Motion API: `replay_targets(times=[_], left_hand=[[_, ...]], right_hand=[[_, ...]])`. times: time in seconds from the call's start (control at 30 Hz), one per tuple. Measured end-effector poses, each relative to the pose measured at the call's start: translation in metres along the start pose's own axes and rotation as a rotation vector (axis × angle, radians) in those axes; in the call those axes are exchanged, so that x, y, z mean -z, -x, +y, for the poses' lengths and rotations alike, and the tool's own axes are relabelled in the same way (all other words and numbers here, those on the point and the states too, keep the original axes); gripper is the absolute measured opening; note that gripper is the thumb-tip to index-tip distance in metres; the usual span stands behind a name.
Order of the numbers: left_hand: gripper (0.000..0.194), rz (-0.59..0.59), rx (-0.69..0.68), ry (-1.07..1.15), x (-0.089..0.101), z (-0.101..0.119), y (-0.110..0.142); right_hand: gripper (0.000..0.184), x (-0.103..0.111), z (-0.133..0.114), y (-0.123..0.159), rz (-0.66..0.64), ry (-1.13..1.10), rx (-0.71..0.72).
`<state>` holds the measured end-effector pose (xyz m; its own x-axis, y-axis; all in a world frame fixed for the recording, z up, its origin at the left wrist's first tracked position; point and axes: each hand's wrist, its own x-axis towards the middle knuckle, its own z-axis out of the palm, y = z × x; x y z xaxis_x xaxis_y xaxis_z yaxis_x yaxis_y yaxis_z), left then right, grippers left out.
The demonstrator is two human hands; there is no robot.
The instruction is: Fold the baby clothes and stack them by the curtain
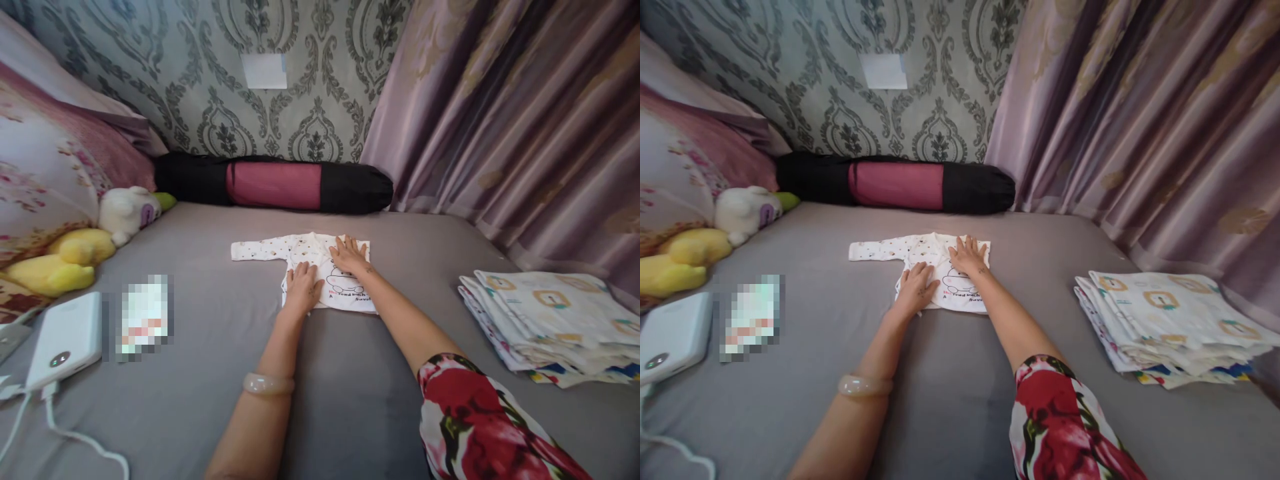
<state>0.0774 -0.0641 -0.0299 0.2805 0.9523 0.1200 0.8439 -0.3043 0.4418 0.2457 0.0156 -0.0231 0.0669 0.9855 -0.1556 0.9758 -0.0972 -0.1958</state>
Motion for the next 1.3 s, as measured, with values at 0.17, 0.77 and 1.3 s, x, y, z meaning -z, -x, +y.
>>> replay_targets(times=[0.17, 0.77, 1.3], left_hand=[[0.03, 0.141, -0.062, 0.126, -0.004, -0.004, -0.006], [0.028, 0.651, 0.247, 0.546, 0.019, -0.025, -0.017], [0.025, 1.108, 0.716, 1.131, 0.033, -0.083, -0.021]], right_hand=[[0.062, 0.004, -0.022, 0.002, 0.036, 0.001, 0.147], [0.052, 0.027, -0.056, -0.012, -0.019, 0.016, 0.29], [0.03, 0.029, -0.167, -0.042, -0.011, -0.1, 0.617]])
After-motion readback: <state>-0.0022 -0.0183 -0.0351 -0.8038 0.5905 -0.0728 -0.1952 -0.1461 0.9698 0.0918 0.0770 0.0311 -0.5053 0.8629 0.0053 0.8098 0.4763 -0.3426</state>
